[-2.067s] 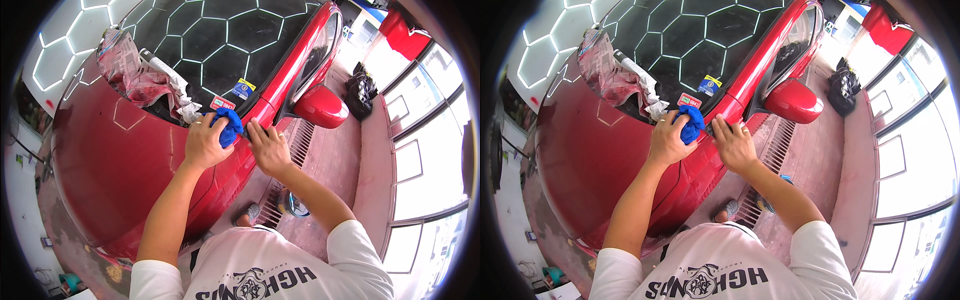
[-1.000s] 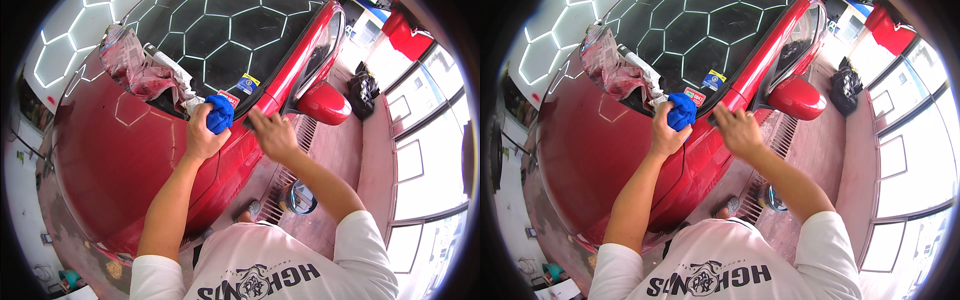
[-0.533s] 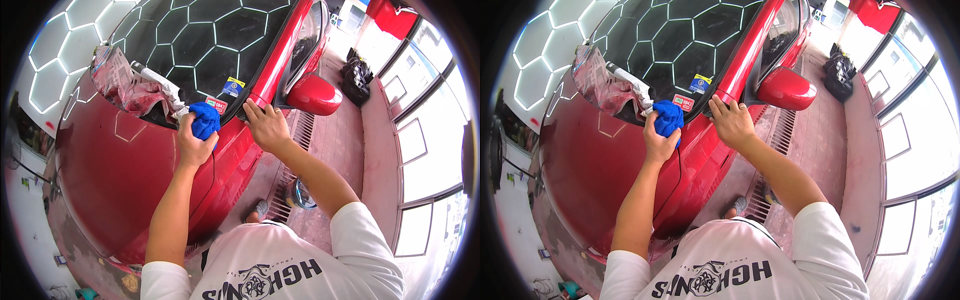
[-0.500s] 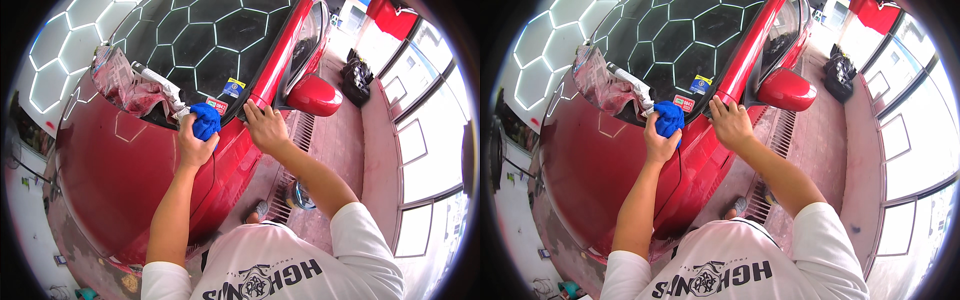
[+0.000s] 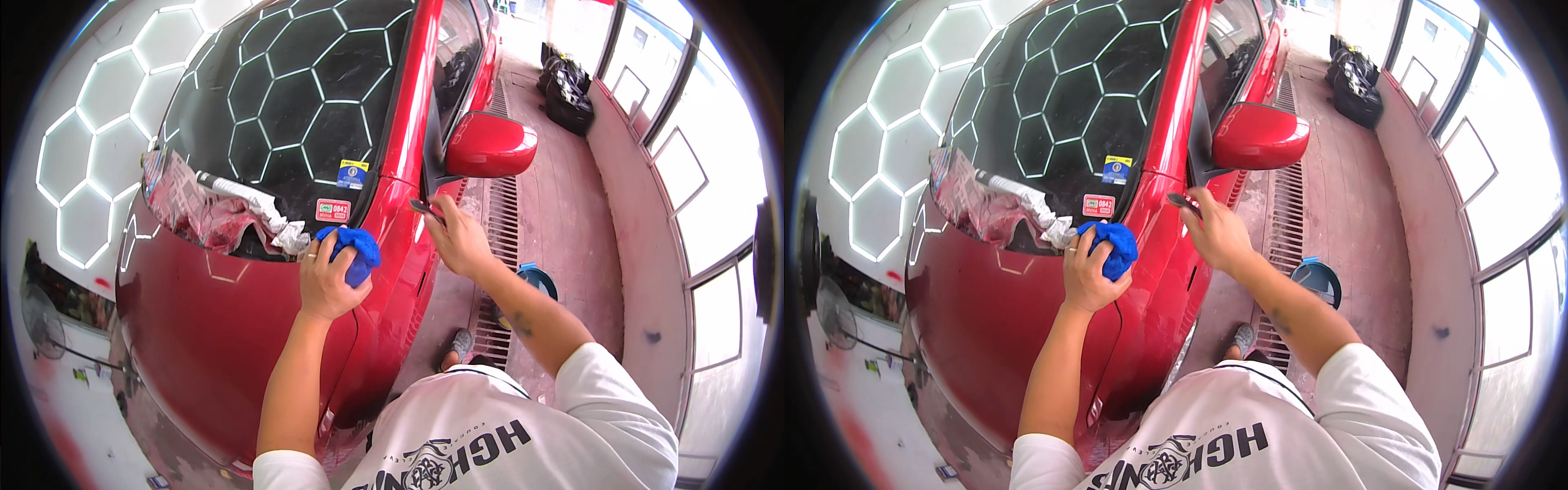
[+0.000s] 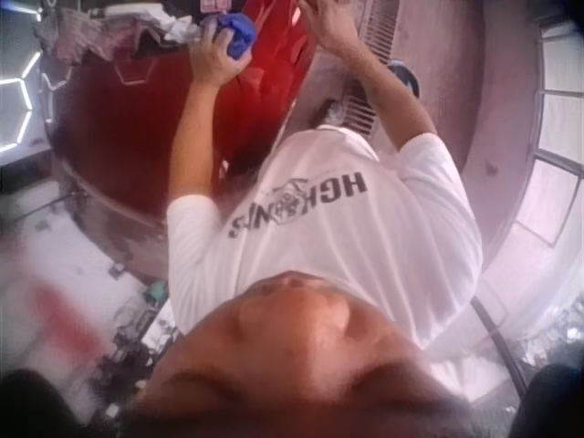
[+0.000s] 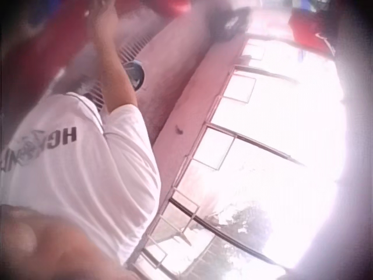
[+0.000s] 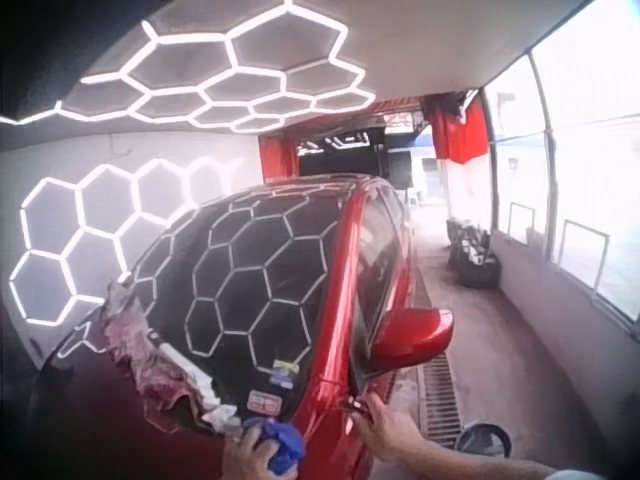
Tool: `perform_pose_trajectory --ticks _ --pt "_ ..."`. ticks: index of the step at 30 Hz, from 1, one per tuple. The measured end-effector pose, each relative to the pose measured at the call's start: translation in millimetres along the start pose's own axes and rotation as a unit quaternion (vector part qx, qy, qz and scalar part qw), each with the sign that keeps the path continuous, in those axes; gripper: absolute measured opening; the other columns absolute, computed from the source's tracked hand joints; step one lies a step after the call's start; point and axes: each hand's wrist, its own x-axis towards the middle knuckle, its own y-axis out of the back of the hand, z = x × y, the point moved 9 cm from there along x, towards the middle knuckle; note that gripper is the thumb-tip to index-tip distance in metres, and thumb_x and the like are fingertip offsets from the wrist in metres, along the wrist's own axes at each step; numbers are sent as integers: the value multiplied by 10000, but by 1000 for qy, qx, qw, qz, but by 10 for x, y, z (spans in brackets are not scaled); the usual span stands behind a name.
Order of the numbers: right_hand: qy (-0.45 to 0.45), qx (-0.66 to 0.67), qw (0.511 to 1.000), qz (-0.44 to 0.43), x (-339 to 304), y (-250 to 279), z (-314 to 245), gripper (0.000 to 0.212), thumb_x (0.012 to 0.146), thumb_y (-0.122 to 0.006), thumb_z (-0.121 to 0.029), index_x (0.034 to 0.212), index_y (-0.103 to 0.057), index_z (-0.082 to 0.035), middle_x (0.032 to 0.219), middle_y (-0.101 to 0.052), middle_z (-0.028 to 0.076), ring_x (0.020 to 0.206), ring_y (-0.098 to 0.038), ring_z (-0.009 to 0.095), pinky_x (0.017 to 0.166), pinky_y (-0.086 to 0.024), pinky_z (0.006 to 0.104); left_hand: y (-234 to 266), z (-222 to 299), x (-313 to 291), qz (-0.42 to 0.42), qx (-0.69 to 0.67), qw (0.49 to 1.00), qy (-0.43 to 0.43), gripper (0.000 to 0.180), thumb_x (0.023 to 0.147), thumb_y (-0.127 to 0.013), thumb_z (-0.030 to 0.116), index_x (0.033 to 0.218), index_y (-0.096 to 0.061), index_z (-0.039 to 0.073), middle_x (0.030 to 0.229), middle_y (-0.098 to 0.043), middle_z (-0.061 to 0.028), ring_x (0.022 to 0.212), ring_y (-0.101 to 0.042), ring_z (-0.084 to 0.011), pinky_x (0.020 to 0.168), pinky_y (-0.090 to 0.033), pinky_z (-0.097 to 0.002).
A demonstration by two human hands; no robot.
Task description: The person wipes the hood and front fender of a red car using a blue microfiber cloth and a small black scraper. They repeatedly rub the surface and scrape along panel lines and edges.
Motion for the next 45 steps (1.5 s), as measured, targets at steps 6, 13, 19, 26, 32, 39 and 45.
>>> perform_pose_trajectory --ticks 6,13,19,26,32,39,45 --pt "-333 350 875 -31 -1642 -699 2189 228 977 -732 -176 1095 -719 19 868 -735 39 752 -671 142 671 -512 343 -431 199 270 -71 26 996 -43 489 701 -944 237 1145 -748 180 1366 -663 -157 1163 -625 -435 971 -536 -539" --pt "-353 250 901 31 -2367 -458 2311 255 985 -796 -138 1188 -817 16 929 -788 99 815 -718 180 775 -567 342 -1160 347 1364 -51 46 989 -129 426 686 -942 210 1034 -707 140 1202 -651 -134 1117 -618 -409 990 -519 -558" --pt "-379 361 847 95 -2493 -387 2349 246 958 -867 -41 1110 -684 23 949 -759 74 851 -713 137 773 -582 312 -1575 388 2150 -33 110 969 -218 384 743 -903 232 1054 -689 163 1132 -665 -123 1033 -638 -371 919 -529 -521" --pt "-419 539 727 66 -2179 -629 2187 203 965 -816 -4 1102 -671 -39 927 -715 31 818 -716 153 697 -617 327 -1201 304 1598 -40 53 982 -176 422 714 -923 210 1052 -679 146 1079 -638 -128 956 -689 -388 771 -593 -502" --pt "-360 622 695 18 -1234 -778 1364 370 1029 -572 41 1392 -576 -29 1327 -677 153 1147 -726 250 831 -663 430 -696 110 864 -99 -22 991 -91 484 682 -940 178 1075 -665 111 1014 -628 -126 871 -698 -402 786 -596 -523" --pt "-67 209 968 120 50 -657 498 669 1081 -582 -74 1711 -366 -24 1684 -489 281 1424 -606 464 1182 -511 546 -537 -172 579 6 -21 999 34 503 739 -926 211 1138 -665 50 1047 -717 -195 918 -733 -456 803 -601 -537" --pt "-26 116 981 152 -141 -1267 -5 755 1138 -609 -334 1753 -308 -18 1815 -322 247 1681 -277 479 1351 -296 571 -548 -256 546 12 -20 998 66 539 772 -917 246 1200 -652 53 1110 -715 -207 981 -732 -469 843 -600 -547"
